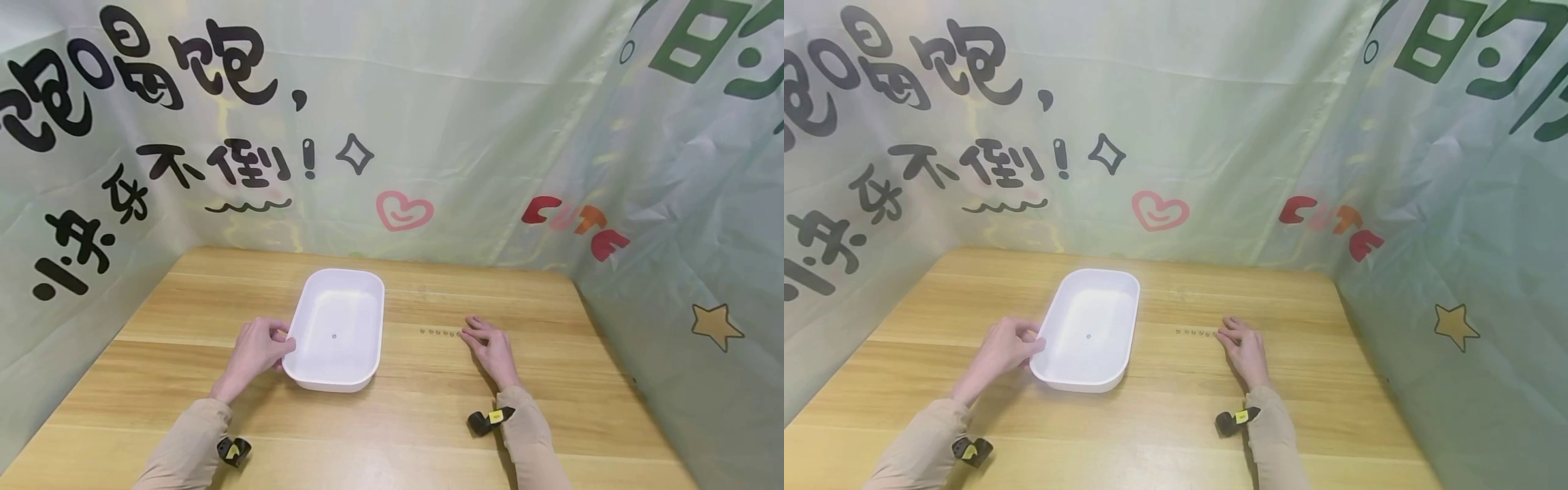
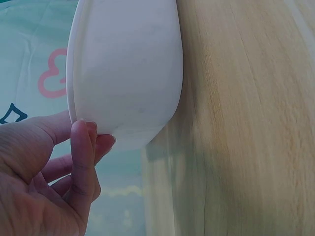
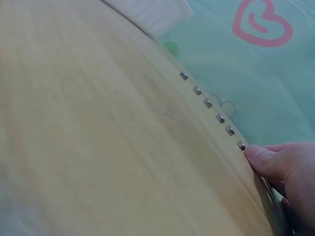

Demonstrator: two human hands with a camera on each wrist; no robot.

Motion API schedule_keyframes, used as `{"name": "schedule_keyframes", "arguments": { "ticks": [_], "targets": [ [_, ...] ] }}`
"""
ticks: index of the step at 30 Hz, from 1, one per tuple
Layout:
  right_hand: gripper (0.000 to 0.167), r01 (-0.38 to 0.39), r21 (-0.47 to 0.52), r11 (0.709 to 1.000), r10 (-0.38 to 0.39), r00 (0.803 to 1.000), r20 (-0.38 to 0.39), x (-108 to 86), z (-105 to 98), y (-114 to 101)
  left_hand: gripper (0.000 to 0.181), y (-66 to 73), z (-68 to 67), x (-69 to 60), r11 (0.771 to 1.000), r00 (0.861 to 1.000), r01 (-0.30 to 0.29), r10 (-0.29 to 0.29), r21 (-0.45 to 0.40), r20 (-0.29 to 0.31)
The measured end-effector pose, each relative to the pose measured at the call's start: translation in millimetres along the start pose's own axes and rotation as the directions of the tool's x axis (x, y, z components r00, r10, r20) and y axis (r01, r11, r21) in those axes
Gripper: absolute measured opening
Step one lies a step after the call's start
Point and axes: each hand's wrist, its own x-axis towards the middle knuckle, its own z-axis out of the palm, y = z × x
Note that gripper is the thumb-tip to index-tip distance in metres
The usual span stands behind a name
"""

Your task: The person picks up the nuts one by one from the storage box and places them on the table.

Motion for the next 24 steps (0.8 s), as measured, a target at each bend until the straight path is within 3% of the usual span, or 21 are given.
{"name": "schedule_keyframes", "arguments": {
  "ticks": [5, 12, 24],
  "targets": [
    [0.018, -0.001, -0.014, 1.000, 0.001, 1.000, -0.001, -0.2, 0.4, 1.7, 0.034, 0.2, 0.5, -0.4, 1.000, 1.000, -0.002, 0.002, -0.001, 0.002],
    [0.021, 0.077, -0.062, 0.995, -0.077, 0.997, 0.005, -1.6, 1.2, 2.1, 0.034, 0.1, -0.3, -1.0, 1.000, 1.000, -0.009, 0.009, 0.008, -0.003],
    [0.020, 0.075, -0.025, 0.997, -0.075, 0.997, -0.001, -3.0, -0.7, 3.6, 0.034, 0.3, -0.2, -0.9, 1.000, 1.000, -0.003, 0.003, 0.014, -0.006]
  ]
}}
